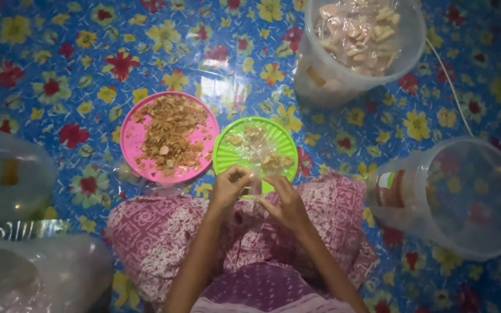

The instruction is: The person packs small food items from plates into plastic bags.

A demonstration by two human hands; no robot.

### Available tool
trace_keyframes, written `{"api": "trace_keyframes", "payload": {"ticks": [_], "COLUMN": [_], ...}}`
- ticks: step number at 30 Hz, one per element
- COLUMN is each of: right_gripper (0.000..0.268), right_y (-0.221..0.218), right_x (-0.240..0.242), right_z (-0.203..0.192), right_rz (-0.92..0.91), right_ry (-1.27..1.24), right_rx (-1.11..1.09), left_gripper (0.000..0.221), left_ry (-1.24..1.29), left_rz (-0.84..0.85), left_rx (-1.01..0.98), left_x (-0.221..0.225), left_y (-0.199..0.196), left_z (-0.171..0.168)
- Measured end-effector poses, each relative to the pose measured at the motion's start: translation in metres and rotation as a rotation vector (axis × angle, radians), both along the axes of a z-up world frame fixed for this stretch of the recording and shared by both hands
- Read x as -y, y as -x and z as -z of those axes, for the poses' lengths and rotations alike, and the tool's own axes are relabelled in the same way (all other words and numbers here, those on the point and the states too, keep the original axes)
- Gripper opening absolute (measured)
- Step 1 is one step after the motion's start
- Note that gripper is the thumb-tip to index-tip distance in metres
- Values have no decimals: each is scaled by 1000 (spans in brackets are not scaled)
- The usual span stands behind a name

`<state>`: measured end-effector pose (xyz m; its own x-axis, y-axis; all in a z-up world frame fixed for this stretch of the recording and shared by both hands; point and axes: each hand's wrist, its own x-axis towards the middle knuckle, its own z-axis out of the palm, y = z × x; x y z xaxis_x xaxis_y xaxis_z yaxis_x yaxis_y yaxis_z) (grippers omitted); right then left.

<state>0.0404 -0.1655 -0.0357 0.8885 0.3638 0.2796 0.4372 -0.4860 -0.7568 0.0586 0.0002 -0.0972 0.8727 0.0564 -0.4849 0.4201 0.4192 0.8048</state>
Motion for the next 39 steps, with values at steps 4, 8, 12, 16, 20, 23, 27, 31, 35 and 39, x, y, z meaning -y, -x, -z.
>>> {"api": "trace_keyframes", "payload": {"ticks": [4,8,12,16,20,23,27,31,35,39], "right_gripper": [34,27,18,13,14,14,15,14,15,17], "right_y": [4,9,14,17,17,16,14,15,16,13], "right_x": [-8,-9,-12,-11,-13,-10,-3,-2,-6,-4], "right_z": [-8,-13,-17,-15,-24,-12,16,12,0,15], "right_rz": [14,50,257,388,427,465,440,426,477,502], "right_ry": [-90,-165,-277,-522,-583,-608,-658,-636,-600,-637], "right_rx": [-12,-48,-241,-456,-507,-539,-529,-500,-523,-547], "left_gripper": [19,21,22,40,50,48,42,36,42,41], "left_ry": [76,132,39,-175,-422,-599,-559,-516,-563,-687], "left_rz": [-25,-58,7,142,149,139,158,147,150,217], "left_rx": [-20,12,80,301,459,560,598,573,618,679], "left_x": [3,7,6,9,14,16,18,18,17,15], "left_y": [7,11,17,29,25,27,29,31,29,30], "left_z": [-49,-63,-93,-96,-61,-58,-59,-72,-59,-60]}}
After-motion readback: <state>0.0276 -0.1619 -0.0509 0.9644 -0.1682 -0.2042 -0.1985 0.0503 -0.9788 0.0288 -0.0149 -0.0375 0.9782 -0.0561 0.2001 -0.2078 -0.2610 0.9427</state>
